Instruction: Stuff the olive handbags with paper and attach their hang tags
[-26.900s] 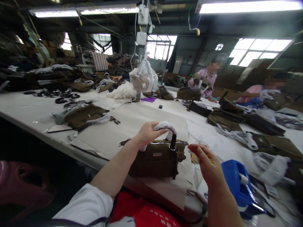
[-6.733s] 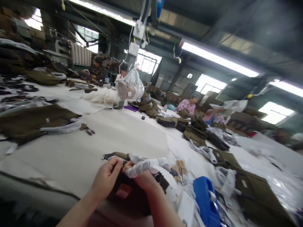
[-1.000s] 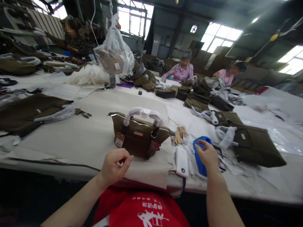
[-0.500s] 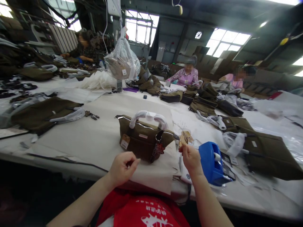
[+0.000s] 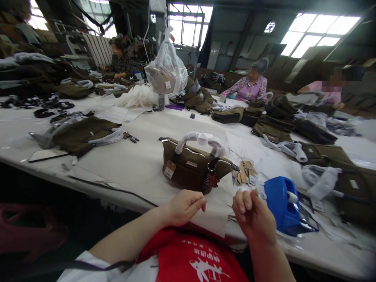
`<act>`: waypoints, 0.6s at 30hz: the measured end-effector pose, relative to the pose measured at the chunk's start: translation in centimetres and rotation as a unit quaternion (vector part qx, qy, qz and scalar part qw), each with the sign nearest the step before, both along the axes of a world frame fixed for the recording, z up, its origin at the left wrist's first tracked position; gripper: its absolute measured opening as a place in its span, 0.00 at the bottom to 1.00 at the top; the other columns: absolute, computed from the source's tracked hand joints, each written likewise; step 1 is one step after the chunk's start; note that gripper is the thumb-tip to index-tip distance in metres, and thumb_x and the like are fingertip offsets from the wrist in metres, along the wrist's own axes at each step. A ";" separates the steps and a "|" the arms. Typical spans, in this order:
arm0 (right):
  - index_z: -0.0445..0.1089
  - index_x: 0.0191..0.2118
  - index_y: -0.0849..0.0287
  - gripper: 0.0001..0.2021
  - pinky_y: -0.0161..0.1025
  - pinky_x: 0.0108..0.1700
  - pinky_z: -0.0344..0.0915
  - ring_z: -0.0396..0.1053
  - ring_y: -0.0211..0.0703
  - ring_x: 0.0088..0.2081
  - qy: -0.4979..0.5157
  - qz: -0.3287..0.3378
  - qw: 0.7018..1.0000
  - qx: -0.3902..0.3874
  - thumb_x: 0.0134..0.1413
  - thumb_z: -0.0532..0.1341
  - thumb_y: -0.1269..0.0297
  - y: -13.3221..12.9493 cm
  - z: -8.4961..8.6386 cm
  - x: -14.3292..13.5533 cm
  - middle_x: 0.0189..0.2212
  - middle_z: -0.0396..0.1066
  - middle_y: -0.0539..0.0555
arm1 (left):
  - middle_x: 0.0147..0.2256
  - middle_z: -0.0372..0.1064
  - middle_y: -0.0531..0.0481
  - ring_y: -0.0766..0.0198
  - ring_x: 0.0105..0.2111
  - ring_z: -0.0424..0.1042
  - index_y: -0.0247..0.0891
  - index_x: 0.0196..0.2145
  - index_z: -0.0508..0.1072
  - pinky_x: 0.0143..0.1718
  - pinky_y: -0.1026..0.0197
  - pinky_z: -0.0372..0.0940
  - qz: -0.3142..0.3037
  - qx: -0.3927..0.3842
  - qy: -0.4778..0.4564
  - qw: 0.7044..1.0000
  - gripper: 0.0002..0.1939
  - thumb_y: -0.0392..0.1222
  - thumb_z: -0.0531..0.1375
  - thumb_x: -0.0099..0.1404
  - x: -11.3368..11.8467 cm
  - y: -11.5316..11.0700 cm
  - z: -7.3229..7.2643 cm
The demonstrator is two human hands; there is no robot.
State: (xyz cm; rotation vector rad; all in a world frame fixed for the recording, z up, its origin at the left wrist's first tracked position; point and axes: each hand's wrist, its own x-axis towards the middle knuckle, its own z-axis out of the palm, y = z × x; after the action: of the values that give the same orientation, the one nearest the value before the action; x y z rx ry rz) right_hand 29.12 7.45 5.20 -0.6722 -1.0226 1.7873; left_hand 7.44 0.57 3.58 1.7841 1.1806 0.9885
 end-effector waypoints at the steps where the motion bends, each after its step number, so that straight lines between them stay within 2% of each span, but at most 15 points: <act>1: 0.60 0.19 0.57 0.23 0.32 0.18 0.51 0.54 0.33 0.16 -0.034 -0.011 0.999 0.002 0.64 0.55 0.50 0.2 -0.5 0.3 0.18 0.60 0.47 | 0.20 0.61 0.55 0.68 0.22 0.62 0.37 0.29 0.70 0.28 0.66 0.58 0.010 -0.017 -0.008 1.000 0.23 0.51 0.45 0.73 -0.4 -0.1 -0.2; 3: 0.66 0.24 0.57 0.21 0.33 0.17 0.50 0.54 0.34 0.16 -0.154 -0.047 0.986 0.032 0.63 0.54 0.48 0.5 -1.3 0.9 0.18 0.61 0.47 | 0.20 0.61 0.55 0.68 0.23 0.62 0.37 0.28 0.69 0.29 0.66 0.57 0.035 -0.035 0.001 0.999 0.23 0.51 0.45 0.73 -0.9 -0.2 -0.7; 4: 0.70 0.30 0.57 0.18 0.33 0.17 0.50 0.54 0.34 0.16 -0.232 -0.096 0.965 0.072 0.62 0.56 0.48 0.6 -1.4 1.1 0.18 0.61 0.47 | 0.21 0.62 0.54 0.68 0.24 0.63 0.37 0.27 0.68 0.30 0.66 0.57 0.046 -0.037 0.022 0.998 0.23 0.50 0.45 0.73 -1.0 -0.1 -0.9; 5: 0.72 0.38 0.58 0.16 0.33 0.18 0.51 0.54 0.35 0.17 -0.308 -0.166 0.928 0.130 0.60 0.58 0.49 0.5 -1.5 1.3 0.19 0.63 0.47 | 0.22 0.63 0.54 0.67 0.25 0.63 0.37 0.26 0.67 0.30 0.66 0.56 0.054 -0.037 0.053 0.996 0.22 0.49 0.45 0.73 -1.0 0.0 -1.1; 6: 0.72 0.44 0.58 0.16 0.34 0.20 0.54 0.55 0.35 0.18 -0.370 -0.238 0.875 0.201 0.59 0.61 0.52 0.4 -1.3 1.4 0.22 0.66 0.48 | 0.23 0.64 0.53 0.67 0.26 0.64 0.37 0.25 0.67 0.31 0.65 0.56 0.058 -0.036 0.089 0.994 0.21 0.48 0.46 0.72 -1.0 0.2 -1.2; 7: 0.72 0.48 0.58 0.15 0.35 0.23 0.59 0.59 0.35 0.20 -0.409 -0.286 0.820 0.278 0.58 0.63 0.56 0.1 -1.1 1.4 0.26 0.70 0.50 | 0.23 0.65 0.53 0.66 0.26 0.64 0.38 0.25 0.67 0.31 0.65 0.54 0.058 -0.037 0.125 0.990 0.21 0.47 0.47 0.72 -0.9 0.4 -1.2; 8: 0.72 0.49 0.57 0.14 0.36 0.28 0.64 0.64 0.37 0.24 -0.427 -0.293 0.779 0.353 0.58 0.63 0.61 -0.2 -0.7 1.3 0.32 0.73 0.53 | 0.23 0.65 0.53 0.66 0.26 0.64 0.38 0.25 0.67 0.30 0.64 0.53 0.056 -0.040 0.155 0.986 0.20 0.47 0.48 0.71 -0.7 0.6 -1.1; 9: 0.72 0.50 0.56 0.13 0.37 0.34 0.67 0.68 0.39 0.29 -0.434 -0.256 0.756 0.416 0.59 0.61 0.65 -0.6 -0.4 1.0 0.39 0.74 0.55 | 0.23 0.66 0.53 0.66 0.26 0.64 0.38 0.24 0.67 0.30 0.64 0.53 0.051 -0.042 0.175 0.982 0.20 0.47 0.48 0.71 -0.5 0.7 -0.9; 11: 0.71 0.52 0.55 0.16 0.39 0.41 0.70 0.73 0.42 0.37 -0.440 -0.097 0.751 0.483 0.61 0.55 0.70 -1.4 0.0 0.2 0.46 0.74 0.57 | 0.24 0.67 0.53 0.66 0.26 0.64 0.38 0.25 0.67 0.29 0.64 0.52 0.039 -0.037 0.186 0.981 0.20 0.47 0.48 0.71 0.0 1.0 -0.4; 13: 0.70 0.53 0.55 0.17 0.38 0.42 0.71 0.75 0.42 0.38 -0.456 0.018 0.743 0.490 0.61 0.53 0.70 -1.9 0.1 -0.7 0.43 0.76 0.56 | 0.24 0.68 0.53 0.66 0.26 0.65 0.38 0.25 0.67 0.30 0.64 0.53 0.030 -0.016 0.175 0.984 0.21 0.47 0.47 0.72 0.4 1.3 0.2; 16: 0.75 0.43 0.55 0.12 0.37 0.36 0.70 0.75 0.42 0.33 -0.486 0.043 0.726 0.484 0.64 0.54 0.66 -1.3 -0.3 -1.4 0.34 0.77 0.53 | 0.24 0.67 0.53 0.67 0.26 0.65 0.38 0.25 0.67 0.30 0.65 0.55 0.021 0.008 0.154 0.988 0.20 0.46 0.47 0.72 0.6 1.8 1.0; 18: 0.76 0.40 0.53 0.12 0.37 0.36 0.69 0.75 0.42 0.33 -0.505 0.001 0.721 0.473 0.65 0.54 0.62 -0.1 -0.6 -1.1 0.32 0.76 0.52 | 0.25 0.68 0.53 0.66 0.27 0.67 0.38 0.27 0.68 0.31 0.65 0.57 0.042 0.015 0.128 0.991 0.19 0.46 0.48 0.72 0.6 2.3 1.4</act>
State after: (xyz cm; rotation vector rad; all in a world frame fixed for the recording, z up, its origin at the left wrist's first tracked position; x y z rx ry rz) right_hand 28.02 7.31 4.61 -0.9335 -2.3960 0.5163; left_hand 8.03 2.89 5.03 1.9422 1.4134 0.8468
